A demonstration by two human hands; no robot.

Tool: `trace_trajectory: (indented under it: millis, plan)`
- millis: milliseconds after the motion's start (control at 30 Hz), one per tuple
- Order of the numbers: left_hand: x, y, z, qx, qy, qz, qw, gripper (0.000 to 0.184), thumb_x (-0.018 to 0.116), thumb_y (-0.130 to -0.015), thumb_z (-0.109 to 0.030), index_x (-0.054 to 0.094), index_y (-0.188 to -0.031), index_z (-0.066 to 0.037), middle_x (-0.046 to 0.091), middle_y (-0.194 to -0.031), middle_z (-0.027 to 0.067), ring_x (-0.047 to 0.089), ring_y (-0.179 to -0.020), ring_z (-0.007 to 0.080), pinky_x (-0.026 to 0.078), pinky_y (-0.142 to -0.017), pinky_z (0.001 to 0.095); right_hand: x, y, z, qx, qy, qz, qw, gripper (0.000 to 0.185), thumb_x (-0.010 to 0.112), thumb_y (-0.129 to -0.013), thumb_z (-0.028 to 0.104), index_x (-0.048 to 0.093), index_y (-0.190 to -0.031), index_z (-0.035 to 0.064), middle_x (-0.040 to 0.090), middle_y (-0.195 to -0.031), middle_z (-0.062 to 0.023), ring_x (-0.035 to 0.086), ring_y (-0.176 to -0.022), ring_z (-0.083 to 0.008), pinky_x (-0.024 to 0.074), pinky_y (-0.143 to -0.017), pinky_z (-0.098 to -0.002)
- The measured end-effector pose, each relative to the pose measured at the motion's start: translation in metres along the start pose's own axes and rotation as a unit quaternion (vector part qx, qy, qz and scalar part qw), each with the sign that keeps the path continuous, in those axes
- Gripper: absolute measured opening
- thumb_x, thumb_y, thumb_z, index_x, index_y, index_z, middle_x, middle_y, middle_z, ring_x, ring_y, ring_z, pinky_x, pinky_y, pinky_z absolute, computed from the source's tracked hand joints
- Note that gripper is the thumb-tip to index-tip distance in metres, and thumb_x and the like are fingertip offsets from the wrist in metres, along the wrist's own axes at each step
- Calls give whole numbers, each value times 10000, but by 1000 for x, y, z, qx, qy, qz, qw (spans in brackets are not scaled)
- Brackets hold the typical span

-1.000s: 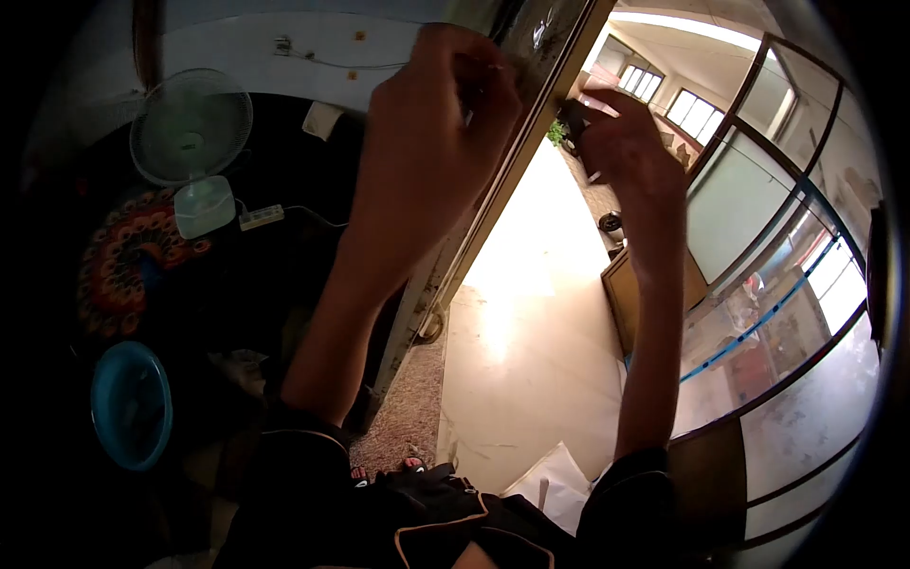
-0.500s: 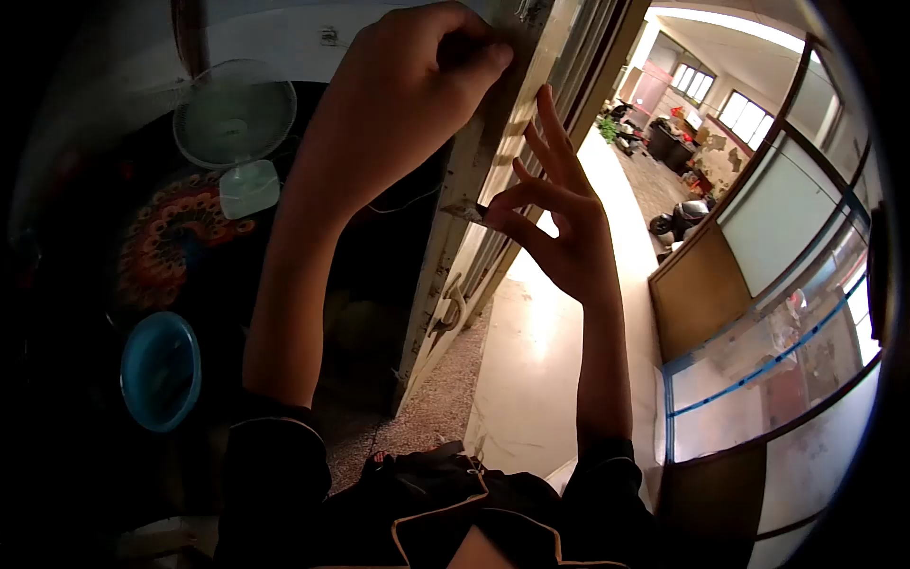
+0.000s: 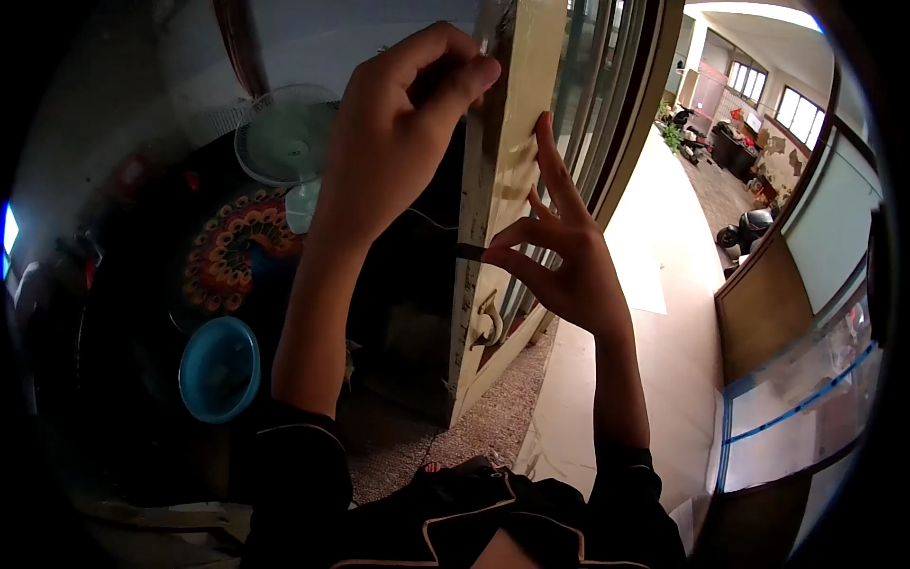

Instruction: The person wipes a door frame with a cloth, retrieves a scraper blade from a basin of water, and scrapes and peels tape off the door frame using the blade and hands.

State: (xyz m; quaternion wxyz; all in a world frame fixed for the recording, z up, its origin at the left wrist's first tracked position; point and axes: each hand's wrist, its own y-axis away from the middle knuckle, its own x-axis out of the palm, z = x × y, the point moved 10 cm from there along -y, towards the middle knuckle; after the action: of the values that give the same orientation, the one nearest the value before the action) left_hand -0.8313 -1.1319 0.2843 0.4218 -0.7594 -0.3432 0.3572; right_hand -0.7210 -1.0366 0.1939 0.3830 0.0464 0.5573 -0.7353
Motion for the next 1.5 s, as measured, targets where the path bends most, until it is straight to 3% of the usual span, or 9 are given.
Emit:
trace_trajectory:
  millis: [400,467,600,733,833,1000,1200,1233,1500]
  plan:
    - [0,13,-21,116,15,-73,991,159,647,-959,-170,606,-884,-36,582,-687,-10,528,-622,44,401,-568,214,-1,3,3,-12,-30,13,999,73,804,-751,79,733,-733,79,100,-1633,-142,103,-1483,-399,301,-1144,-557]
    - [6,10,-2,-10,19,0,1000,182,644,-963,-190,602,-864,-43,597,-698,-11,555,-636,54,421,-586,209,1,6,0,-17,-36,9,999,76,804,-745,73,731,-726,77,109,-1631,-152,104,-1484,-401,281,-1154,-554]
    - [10,-4,1,-24,-6,103,994,194,652,-958,-214,614,-867,-47,617,-713,-4,593,-665,64,443,-598,213,4,9,0,-27,-36,3,999,80,804,-741,74,729,-716,80,115,-1629,-159,96,-1483,-414,250,-1168,-550]
    - [9,19,-33,182,-61,85,978,142,641,-956,-177,651,-909,-43,682,-826,39,669,-769,109,521,-671,249,7,8,-1,-24,-7,-2,1000,77,806,-743,77,732,-728,89,100,-1635,-141,107,-1480,-420,268,-1161,-557]
    - [-14,38,-11,60,-16,59,996,100,594,-977,-128,639,-970,-39,705,-906,83,694,-942,180,557,-850,322,10,13,1,-21,-13,-3,1000,77,802,-749,74,731,-728,94,102,-1635,-138,95,-1481,-421,263,-1162,-561]
    - [-6,76,-11,87,73,51,992,118,484,-1028,-98,550,-1058,-6,695,-961,132,694,-962,212,521,-977,388,6,10,3,-33,-8,-8,999,71,798,-754,74,734,-754,105,96,-1636,-133,108,-1488,-389,251,-1172,-552]
    - [-17,149,50,-146,255,-84,952,92,484,-1035,-133,497,-1038,-41,523,-719,53,573,-680,138,575,-843,408,6,29,0,6,-27,36,999,106,829,-710,105,731,-749,108,255,-1604,-93,179,-1482,-363,259,-1178,-525]
    - [-11,170,65,-208,297,-128,923,108,499,-1034,-155,504,-1075,-54,467,-697,16,474,-625,94,537,-708,309,7,33,0,2,-28,49,998,104,828,-710,101,734,-753,105,264,-1602,-92,182,-1483,-358,274,-1170,-527]
    - [63,333,146,-359,482,-75,795,193,567,-993,-195,600,-1110,-46,402,-645,-13,371,-532,67,356,-511,251,28,84,-24,85,-25,127,988,117,821,-702,53,746,-768,113,409,-1532,-70,309,-1447,-334,379,-1111,-532]
